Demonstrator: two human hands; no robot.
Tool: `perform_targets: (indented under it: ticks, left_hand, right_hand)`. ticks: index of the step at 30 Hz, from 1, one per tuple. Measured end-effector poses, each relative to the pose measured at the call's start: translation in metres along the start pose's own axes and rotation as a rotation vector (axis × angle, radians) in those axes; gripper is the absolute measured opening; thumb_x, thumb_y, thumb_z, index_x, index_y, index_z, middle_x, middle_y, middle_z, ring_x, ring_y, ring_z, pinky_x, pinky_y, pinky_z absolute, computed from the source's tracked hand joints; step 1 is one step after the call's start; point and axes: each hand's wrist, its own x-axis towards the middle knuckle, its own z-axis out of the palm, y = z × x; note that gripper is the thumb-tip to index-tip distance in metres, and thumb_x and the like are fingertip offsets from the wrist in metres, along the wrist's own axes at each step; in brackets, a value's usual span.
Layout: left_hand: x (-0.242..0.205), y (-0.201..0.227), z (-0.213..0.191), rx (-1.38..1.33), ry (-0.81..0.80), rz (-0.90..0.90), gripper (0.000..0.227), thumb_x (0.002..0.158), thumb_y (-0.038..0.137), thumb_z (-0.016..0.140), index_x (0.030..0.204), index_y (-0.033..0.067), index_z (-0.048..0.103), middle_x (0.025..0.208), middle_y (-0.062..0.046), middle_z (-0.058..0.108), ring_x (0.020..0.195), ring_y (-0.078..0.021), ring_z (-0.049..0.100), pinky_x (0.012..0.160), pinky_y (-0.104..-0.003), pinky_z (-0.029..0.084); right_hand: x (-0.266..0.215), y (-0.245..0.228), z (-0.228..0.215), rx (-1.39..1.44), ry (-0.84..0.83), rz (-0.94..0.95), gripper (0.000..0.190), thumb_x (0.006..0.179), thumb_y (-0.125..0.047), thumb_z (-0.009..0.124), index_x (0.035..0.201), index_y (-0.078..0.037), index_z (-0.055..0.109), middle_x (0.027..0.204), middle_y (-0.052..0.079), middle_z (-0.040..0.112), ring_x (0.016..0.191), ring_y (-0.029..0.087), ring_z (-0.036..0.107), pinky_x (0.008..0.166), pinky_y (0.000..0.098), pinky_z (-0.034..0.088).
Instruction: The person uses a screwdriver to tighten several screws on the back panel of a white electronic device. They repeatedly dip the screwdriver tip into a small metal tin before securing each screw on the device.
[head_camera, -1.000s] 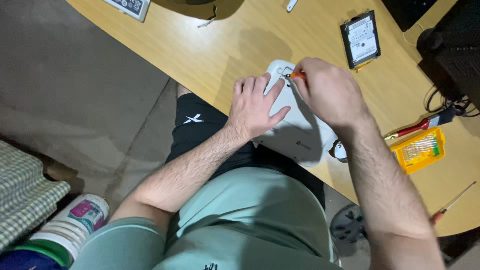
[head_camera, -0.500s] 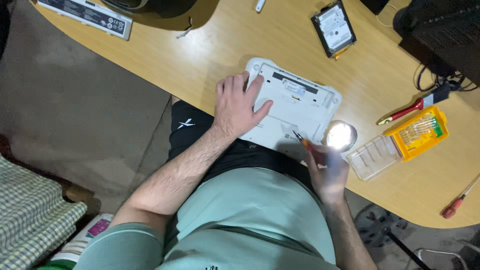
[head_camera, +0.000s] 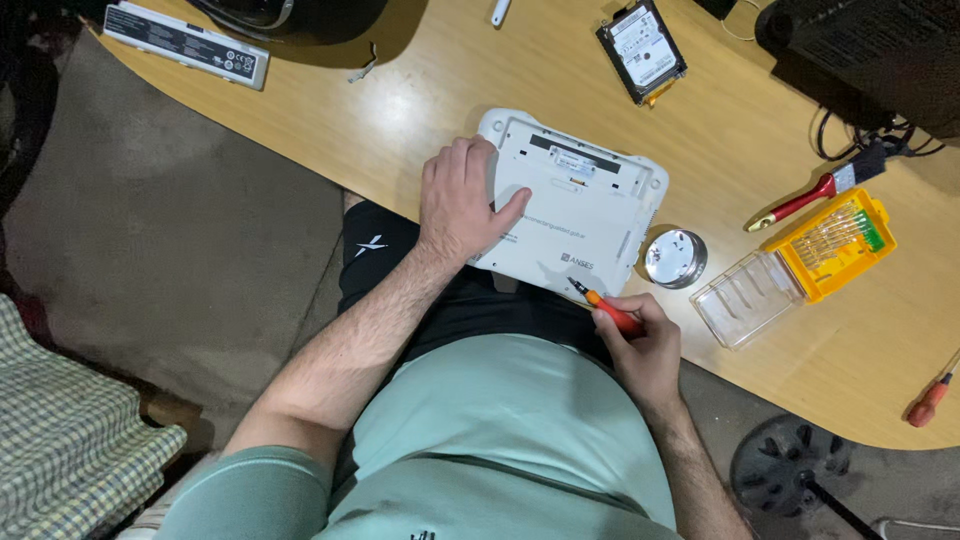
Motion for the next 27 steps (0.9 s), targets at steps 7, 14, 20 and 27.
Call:
perform_targets:
  ticks: [7,14,20,27]
  left_hand:
    - [0.0,0.002,-0.003,0.016,-0.008,0.009,0.068,0.105,0.06,0.089,0.141,0.0077,0.067,0.131,-0.013,0.062,0.113,-0.0374,0.078,0.105,-0.063,0.064]
    - [0.001,-0.002,0.0,0.031,0.002,0.035,0.069,0.102,0.061,0.09,0.142,0.0098,0.067,0.13,-0.011,0.061,0.11,-0.0379,0.079,0.102,-0.064,0.066]
    - [0.002,0.002,0.001,0.114,-0.055,0.061,0.065,0.106,0.063,0.084,0.149,0.0153,0.072,0.138,-0.011,0.058,0.116,-0.0382,0.077,0.104,-0.064,0.065]
    - [0.009,0.008,-0.005,0.224,-0.111,0.134,0.077,0.106,0.066,0.083,0.165,0.0159,0.074,0.135,-0.018,0.062,0.118,-0.0436,0.072,0.097,-0.065,0.061]
  right_hand:
    - [-0.008,0.017,-0.003,0.08,-0.013,-0.007,0.027,0.107,-0.001,0.096,0.129,0.008,0.084,0.09,0.025,0.088,0.079,0.023,0.084,0.082,0.0426,0.067]
    - [0.008,0.024,-0.006,0.109,-0.067,-0.061,0.027,0.106,0.005,0.092,0.129,0.013,0.081,0.091,0.028,0.086,0.077,0.024,0.081,0.08,0.042,0.065]
    - [0.002,0.026,-0.006,0.137,-0.051,0.004,0.028,0.106,0.006,0.092,0.13,0.015,0.081,0.092,0.028,0.085,0.076,0.023,0.081,0.076,0.0414,0.066]
    - [-0.015,0.037,-0.007,0.196,0.026,0.045,0.024,0.105,0.003,0.095,0.124,0.011,0.083,0.103,0.029,0.089,0.083,0.021,0.08,0.084,0.0396,0.067]
